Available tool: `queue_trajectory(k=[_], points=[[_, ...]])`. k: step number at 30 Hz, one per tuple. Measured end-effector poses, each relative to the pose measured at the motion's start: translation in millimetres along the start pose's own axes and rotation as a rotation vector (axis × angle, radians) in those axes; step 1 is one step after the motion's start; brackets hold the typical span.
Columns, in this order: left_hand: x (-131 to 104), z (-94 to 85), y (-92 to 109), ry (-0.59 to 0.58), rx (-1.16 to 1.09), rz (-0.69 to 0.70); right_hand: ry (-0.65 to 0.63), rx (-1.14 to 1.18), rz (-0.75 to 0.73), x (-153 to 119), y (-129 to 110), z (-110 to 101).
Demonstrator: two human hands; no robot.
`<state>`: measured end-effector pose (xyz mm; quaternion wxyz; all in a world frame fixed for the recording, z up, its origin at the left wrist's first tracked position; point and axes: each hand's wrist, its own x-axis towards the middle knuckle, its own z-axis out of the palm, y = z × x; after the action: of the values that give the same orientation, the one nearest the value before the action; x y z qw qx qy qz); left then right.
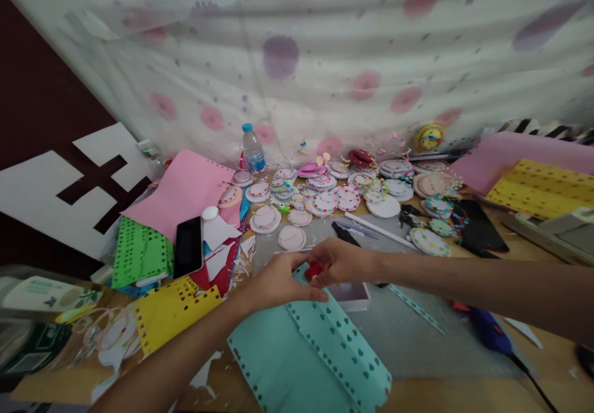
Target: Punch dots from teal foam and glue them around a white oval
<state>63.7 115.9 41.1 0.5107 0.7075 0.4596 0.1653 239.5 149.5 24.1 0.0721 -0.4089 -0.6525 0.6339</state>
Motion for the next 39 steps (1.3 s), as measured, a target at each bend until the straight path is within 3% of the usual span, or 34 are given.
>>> queue_trajectory(k=[6,14,19,26,34,39], points=[[2.8,8.8,-6.1,0.075,-0.023,-0.004,0.062,-0.034,0.010,2.8,4.1,1.9],[6.8,8.3,-7.7,0.061,-0.010,-0.032,0.045,-0.004,-0.015,5.0,13.7,-2.8],[6.3,-2.0,-9.8,-0.014,-0.014,-0.010,-0.077,0.152,-0.033,-5.5,3.9,-9.8],[-9.9,-4.0,-23.8,-0.006,-0.212,-0.092,-0.045,0.420,-0.009,-14.2,2.1,-13.4],[-29.7,7.0,-21.8,0.163,-0.311,-0.132,-0.011,0.702,0.145,-14.7,2.2,-4.6],[-37.7,22.0,-27.9,0.218,-0.425,-0.165,0.086,0.515,0.215,-9.2,4.7,-3.2]])
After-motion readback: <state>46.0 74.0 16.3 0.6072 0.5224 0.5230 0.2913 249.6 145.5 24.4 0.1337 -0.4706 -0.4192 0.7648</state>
